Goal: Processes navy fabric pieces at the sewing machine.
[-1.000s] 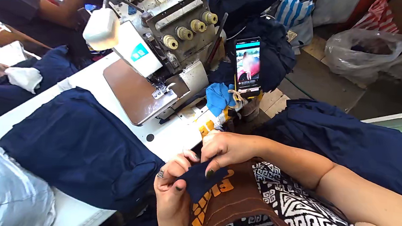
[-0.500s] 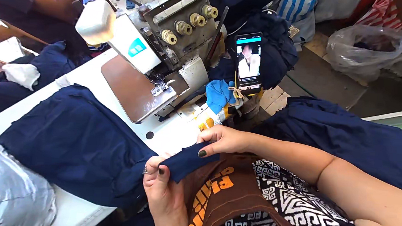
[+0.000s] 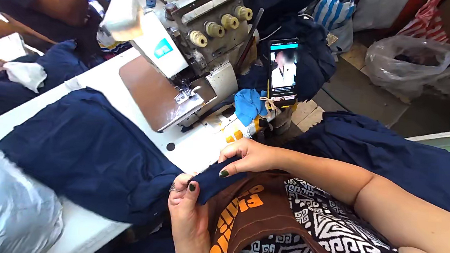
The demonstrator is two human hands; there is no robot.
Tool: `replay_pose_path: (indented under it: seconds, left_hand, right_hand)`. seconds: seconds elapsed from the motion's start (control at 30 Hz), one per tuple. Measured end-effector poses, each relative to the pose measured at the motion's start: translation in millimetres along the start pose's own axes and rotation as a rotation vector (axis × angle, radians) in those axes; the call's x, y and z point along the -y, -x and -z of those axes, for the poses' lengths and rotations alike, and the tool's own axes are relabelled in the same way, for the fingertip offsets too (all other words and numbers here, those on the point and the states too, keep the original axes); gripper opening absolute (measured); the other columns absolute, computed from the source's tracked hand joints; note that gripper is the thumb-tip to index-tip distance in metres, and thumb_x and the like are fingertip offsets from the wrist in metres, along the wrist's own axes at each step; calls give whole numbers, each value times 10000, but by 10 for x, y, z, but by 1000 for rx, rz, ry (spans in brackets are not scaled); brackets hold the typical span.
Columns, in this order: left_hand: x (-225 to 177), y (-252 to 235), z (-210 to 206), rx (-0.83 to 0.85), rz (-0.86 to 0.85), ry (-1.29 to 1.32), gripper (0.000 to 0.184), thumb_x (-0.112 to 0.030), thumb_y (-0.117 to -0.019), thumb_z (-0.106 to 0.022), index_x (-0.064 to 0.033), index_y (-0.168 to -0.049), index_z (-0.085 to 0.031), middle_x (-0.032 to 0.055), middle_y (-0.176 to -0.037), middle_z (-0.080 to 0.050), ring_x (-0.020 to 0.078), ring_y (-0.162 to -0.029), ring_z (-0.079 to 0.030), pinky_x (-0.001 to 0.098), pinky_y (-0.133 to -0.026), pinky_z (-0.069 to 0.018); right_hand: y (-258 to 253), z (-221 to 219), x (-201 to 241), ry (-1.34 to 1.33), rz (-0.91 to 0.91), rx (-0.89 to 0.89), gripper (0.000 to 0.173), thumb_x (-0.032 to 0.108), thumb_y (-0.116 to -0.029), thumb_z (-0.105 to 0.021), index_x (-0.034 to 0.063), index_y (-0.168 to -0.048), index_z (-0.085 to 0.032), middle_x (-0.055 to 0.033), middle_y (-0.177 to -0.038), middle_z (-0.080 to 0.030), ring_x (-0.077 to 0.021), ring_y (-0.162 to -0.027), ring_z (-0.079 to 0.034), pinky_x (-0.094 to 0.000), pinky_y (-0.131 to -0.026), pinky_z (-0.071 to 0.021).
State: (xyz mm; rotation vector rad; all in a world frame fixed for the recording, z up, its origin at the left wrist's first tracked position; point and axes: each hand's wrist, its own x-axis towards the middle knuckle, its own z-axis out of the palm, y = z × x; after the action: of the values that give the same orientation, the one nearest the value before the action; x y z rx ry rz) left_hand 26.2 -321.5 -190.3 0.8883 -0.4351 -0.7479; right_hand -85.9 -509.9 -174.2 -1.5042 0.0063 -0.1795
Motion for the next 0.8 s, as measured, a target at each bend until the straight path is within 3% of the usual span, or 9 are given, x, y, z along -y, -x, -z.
replay_pose_path:
  seconds: [0.1, 0.27, 0.4, 0.53, 0.6, 0.67, 0.73, 0.8]
  left_hand:
    - [-20, 121, 38, -69, 41, -105, 87, -174, -885, -791, -160, -960, -749, -11, -943, -748, 91, -873, -717, 296, -813, -616]
    - [-201, 359, 287, -167, 101, -423, 160, 15, -853, -751, -31, -985, -673, 34, -948, -723, 108, -863, -703, 314, -808, -612]
    - [-475, 507, 428, -317, -48, -815, 155, -29, -847, -763, -62, -989, -712, -14, -922, -707, 44, -743, -651, 226, -658, -575]
    - [-711, 372, 566, -394, -269, -1265, 127, -86, -876, -765, -30, -982, -721, 83, -1166, -615, 80, -941, -629, 207, -750, -561]
    - [-770, 236, 638, -378, -224, -1449, 99, -71, -896, -736, -12, -973, -714, 156, -1384, -556, 164, -1035, -644, 298, -823, -573]
    - [-753, 132, 754, -325, -120, -1557, 95, -29, -894, -722, -3, -986, -712, 191, -1500, -484, 275, -1173, -634, 434, -921, -570]
    - [-688, 84, 865, -293, -79, -1591, 84, -3, -879, -723, 9, -961, -704, 201, -1431, -553, 328, -1206, -626, 502, -953, -551]
    - [-597, 98, 913, -315, -113, -1577, 68, -3, -869, -740, 7, -930, -712, 194, -1214, -646, 300, -1093, -657, 453, -899, -567]
  right_hand:
    - [-22, -57, -54, 124, -38, 45, 123, 116, -926, -736, -1, -965, -735, 0, -872, -707, 25, -813, -632, -167, -750, -533]
    - [-267, -242, -305, 334, 48, 66, 76, 104, -900, -739, 43, -938, -764, -3, -888, -725, -21, -841, -669, -211, -771, -572]
    - [-578, -511, -262, 463, 207, 95, 88, 99, -913, -721, 39, -953, -771, -51, -867, -668, -80, -808, -626, -230, -728, -537]
    - [-963, -725, -279, 518, 289, 72, 110, 30, -908, -688, 2, -986, -760, -135, -999, -691, -170, -929, -666, -295, -819, -563]
    - [-1113, -796, -390, 596, 317, 54, 102, 6, -899, -688, -4, -971, -761, -178, -1114, -697, -251, -1039, -674, -375, -905, -558]
    - [-1179, -848, -490, 714, 299, 75, 106, 28, -923, -669, 5, -979, -756, -180, -1239, -682, -277, -1110, -675, -409, -945, -555]
    - [-1198, -890, -625, 766, 305, 92, 117, 25, -934, -648, -8, -972, -753, -189, -1265, -680, -296, -1149, -668, -419, -973, -543]
    - [-1169, -902, -720, 766, 329, 95, 116, 2, -938, -637, -31, -973, -743, -202, -1223, -690, -295, -1132, -682, -385, -965, -560]
